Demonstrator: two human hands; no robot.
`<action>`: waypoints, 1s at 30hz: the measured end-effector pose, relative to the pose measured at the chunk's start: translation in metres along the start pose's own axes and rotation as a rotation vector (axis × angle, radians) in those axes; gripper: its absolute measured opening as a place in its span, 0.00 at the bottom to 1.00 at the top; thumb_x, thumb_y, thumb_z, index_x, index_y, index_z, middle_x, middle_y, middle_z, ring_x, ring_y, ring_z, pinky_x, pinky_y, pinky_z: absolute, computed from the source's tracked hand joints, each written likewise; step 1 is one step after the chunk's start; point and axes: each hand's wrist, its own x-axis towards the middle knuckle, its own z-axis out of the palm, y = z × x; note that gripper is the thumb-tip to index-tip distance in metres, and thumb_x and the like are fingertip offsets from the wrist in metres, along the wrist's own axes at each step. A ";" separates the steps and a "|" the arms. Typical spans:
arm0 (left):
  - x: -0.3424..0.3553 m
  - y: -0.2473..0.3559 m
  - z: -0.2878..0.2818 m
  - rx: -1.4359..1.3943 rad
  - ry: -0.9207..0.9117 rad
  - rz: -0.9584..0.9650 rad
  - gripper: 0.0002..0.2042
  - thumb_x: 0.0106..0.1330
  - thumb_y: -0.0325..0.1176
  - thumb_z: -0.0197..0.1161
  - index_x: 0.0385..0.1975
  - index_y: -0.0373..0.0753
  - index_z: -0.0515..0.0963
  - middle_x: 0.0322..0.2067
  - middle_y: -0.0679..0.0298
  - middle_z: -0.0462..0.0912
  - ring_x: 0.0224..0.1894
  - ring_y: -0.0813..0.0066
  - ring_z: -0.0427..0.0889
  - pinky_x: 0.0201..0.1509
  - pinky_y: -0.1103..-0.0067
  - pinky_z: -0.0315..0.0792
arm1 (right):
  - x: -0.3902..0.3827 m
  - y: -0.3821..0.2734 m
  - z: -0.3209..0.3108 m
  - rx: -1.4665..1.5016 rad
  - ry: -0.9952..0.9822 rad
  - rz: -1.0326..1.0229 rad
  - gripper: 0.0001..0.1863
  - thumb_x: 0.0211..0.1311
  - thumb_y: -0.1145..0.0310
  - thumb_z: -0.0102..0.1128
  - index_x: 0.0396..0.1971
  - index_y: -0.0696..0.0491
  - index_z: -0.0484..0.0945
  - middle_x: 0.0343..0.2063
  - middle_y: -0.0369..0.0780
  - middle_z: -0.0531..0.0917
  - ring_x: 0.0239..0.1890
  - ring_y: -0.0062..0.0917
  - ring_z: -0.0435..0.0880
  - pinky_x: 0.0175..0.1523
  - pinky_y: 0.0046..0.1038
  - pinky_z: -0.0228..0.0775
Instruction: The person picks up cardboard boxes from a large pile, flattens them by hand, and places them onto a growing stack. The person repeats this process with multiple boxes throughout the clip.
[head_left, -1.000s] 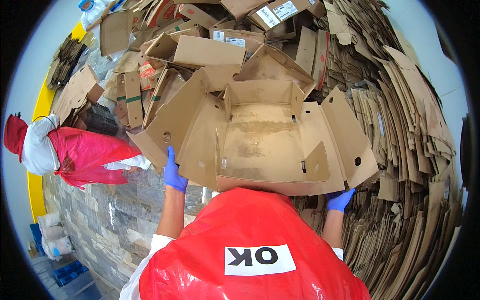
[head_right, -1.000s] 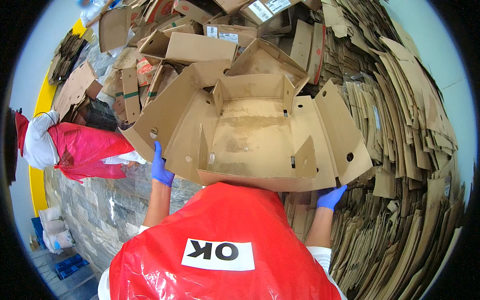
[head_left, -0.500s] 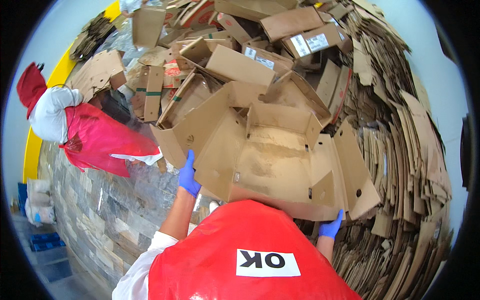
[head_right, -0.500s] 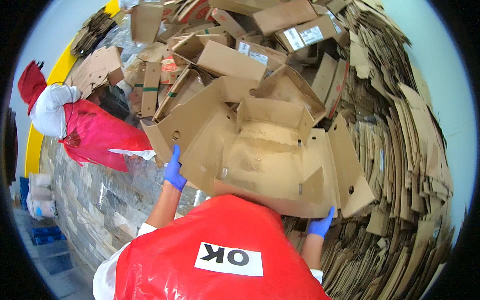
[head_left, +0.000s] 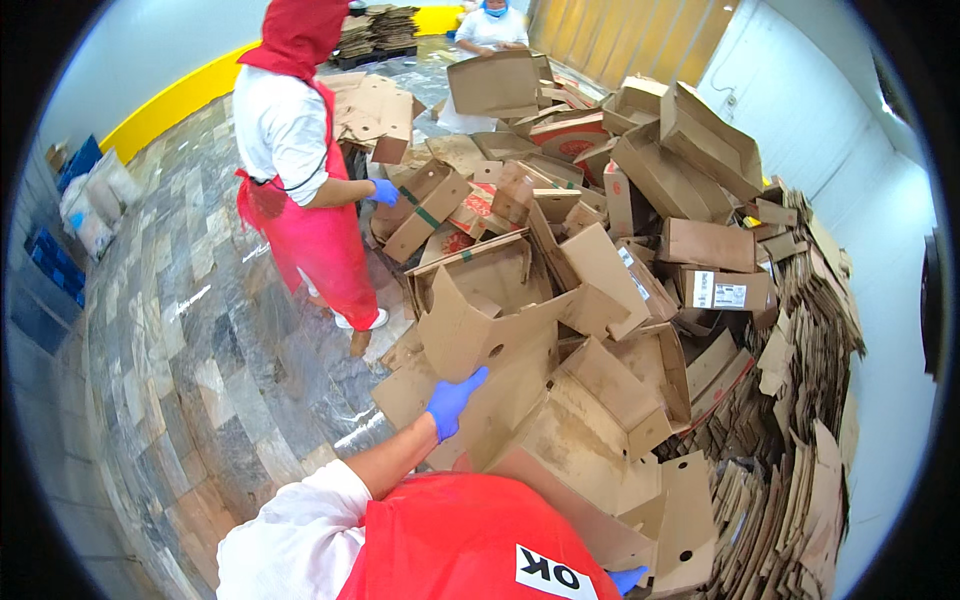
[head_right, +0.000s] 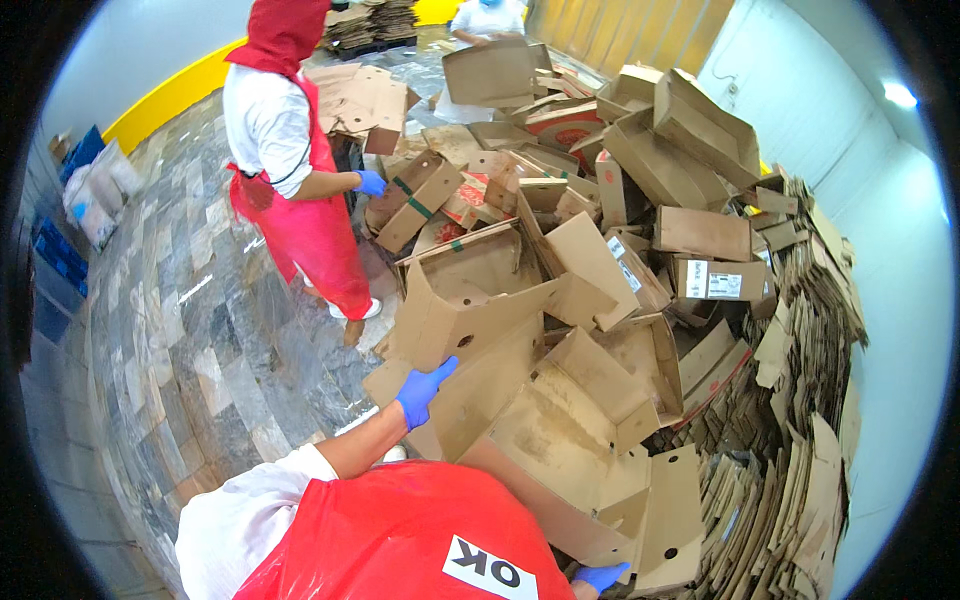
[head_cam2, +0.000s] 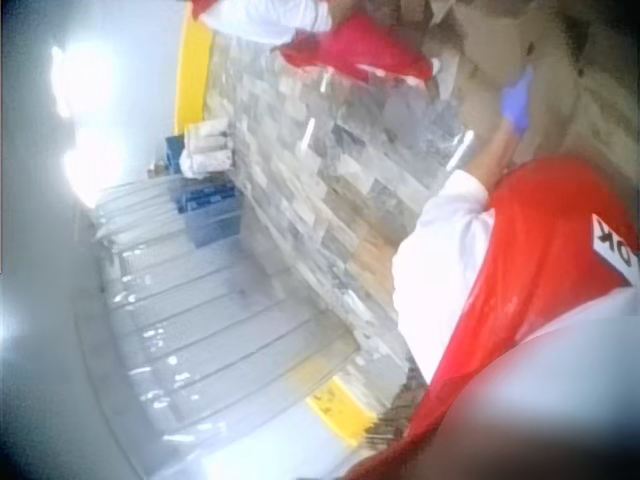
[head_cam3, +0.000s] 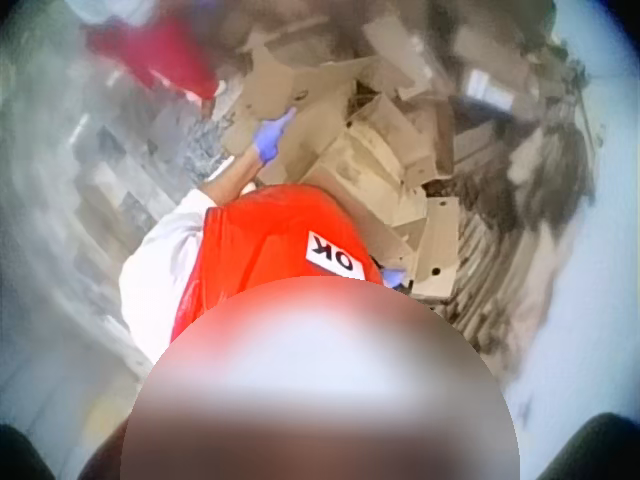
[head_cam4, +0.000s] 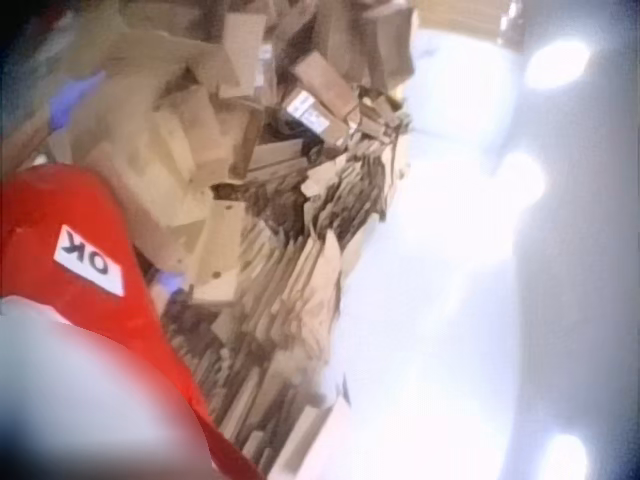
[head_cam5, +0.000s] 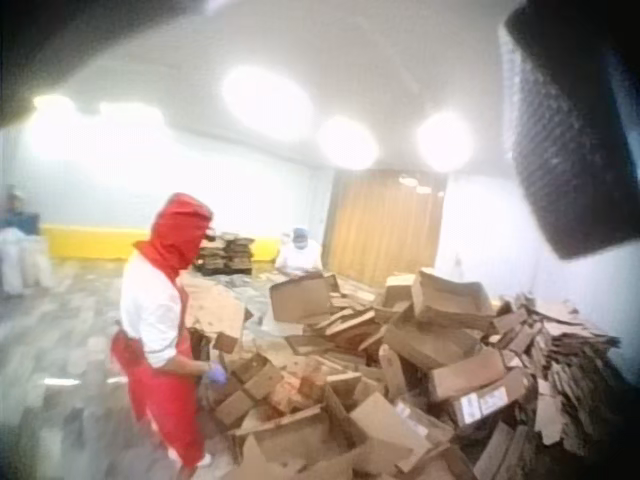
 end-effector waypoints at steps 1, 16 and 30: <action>0.001 0.001 -0.005 0.013 0.000 0.007 0.29 0.68 0.44 0.75 0.64 0.36 0.77 0.55 0.61 0.84 0.55 0.69 0.82 0.57 0.66 0.79 | -0.003 0.008 -0.006 -0.035 0.041 -0.029 0.46 0.75 0.29 0.31 0.77 0.51 0.62 0.76 0.45 0.65 0.77 0.45 0.62 0.80 0.51 0.51; 0.007 0.011 -0.031 0.462 -0.164 0.143 0.26 0.68 0.38 0.74 0.63 0.35 0.80 0.58 0.61 0.86 0.57 0.71 0.83 0.63 0.72 0.75 | -0.024 0.010 0.038 -0.059 0.144 -0.011 0.40 0.78 0.37 0.33 0.75 0.51 0.65 0.74 0.45 0.69 0.74 0.43 0.66 0.78 0.49 0.56; 0.017 0.008 -0.063 0.407 -0.129 0.140 0.26 0.73 0.44 0.67 0.65 0.35 0.78 0.59 0.60 0.84 0.58 0.71 0.81 0.63 0.71 0.75 | -0.002 0.065 0.063 -0.196 0.216 0.099 0.36 0.79 0.41 0.40 0.73 0.52 0.68 0.70 0.44 0.73 0.70 0.42 0.71 0.76 0.48 0.61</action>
